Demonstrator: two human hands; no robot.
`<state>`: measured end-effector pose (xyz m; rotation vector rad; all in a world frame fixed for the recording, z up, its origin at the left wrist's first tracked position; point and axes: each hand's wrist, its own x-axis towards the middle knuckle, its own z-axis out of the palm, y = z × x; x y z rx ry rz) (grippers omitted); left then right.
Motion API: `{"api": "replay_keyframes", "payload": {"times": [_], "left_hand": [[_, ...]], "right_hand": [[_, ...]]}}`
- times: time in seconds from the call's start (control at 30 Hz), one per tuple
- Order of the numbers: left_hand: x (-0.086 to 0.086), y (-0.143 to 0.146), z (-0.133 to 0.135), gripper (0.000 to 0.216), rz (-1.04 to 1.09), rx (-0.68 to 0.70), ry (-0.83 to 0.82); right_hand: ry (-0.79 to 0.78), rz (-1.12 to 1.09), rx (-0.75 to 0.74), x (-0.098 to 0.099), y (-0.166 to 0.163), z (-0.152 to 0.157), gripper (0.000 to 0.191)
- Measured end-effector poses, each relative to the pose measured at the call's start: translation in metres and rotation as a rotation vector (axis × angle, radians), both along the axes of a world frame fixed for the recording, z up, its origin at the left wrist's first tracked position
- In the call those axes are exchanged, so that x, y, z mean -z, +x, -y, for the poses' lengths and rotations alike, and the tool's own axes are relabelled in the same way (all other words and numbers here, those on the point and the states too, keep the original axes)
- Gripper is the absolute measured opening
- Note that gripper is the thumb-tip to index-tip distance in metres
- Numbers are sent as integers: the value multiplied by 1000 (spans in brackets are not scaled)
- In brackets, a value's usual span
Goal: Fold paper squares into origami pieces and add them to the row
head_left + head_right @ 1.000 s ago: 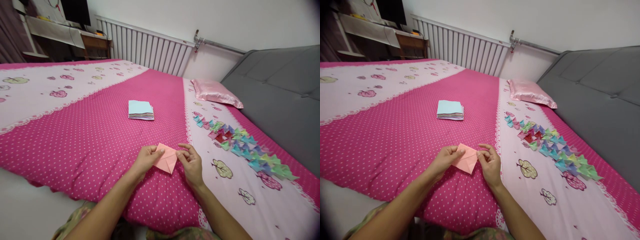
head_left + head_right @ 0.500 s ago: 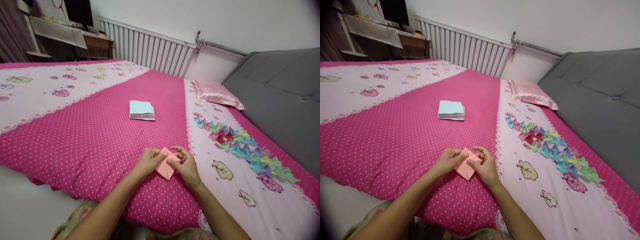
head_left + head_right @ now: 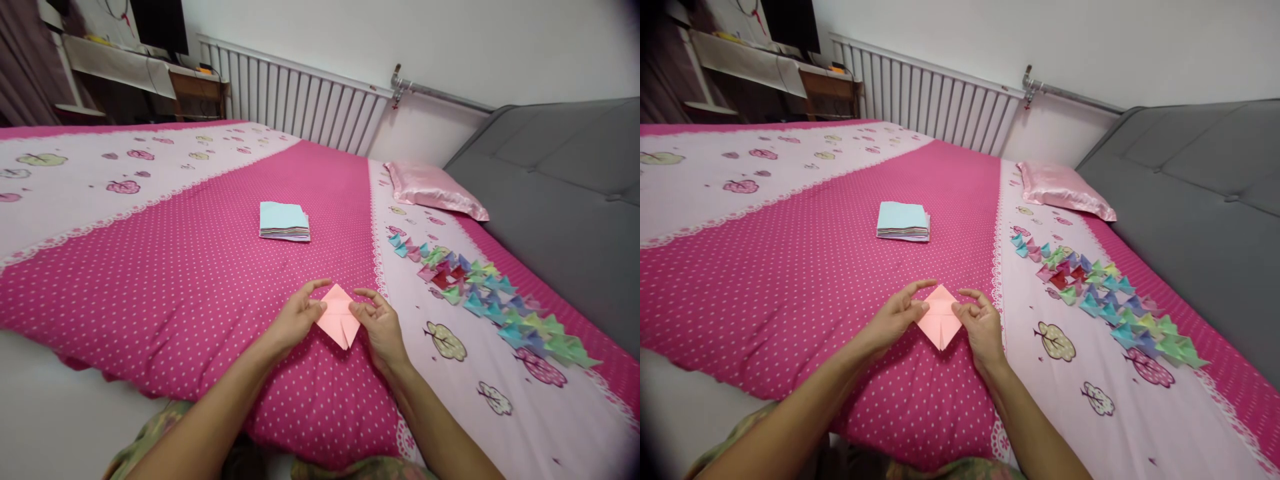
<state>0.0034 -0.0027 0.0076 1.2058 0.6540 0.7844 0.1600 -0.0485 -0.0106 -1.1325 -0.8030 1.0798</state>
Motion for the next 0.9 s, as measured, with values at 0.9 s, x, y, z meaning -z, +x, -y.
{"api": "replay_keyframes", "payload": {"times": [0.9], "left_hand": [[5, -8, -7, 39, -302, -49, 999]], "right_hand": [[-211, -341, -227, -4, 1, -2, 25]]}}
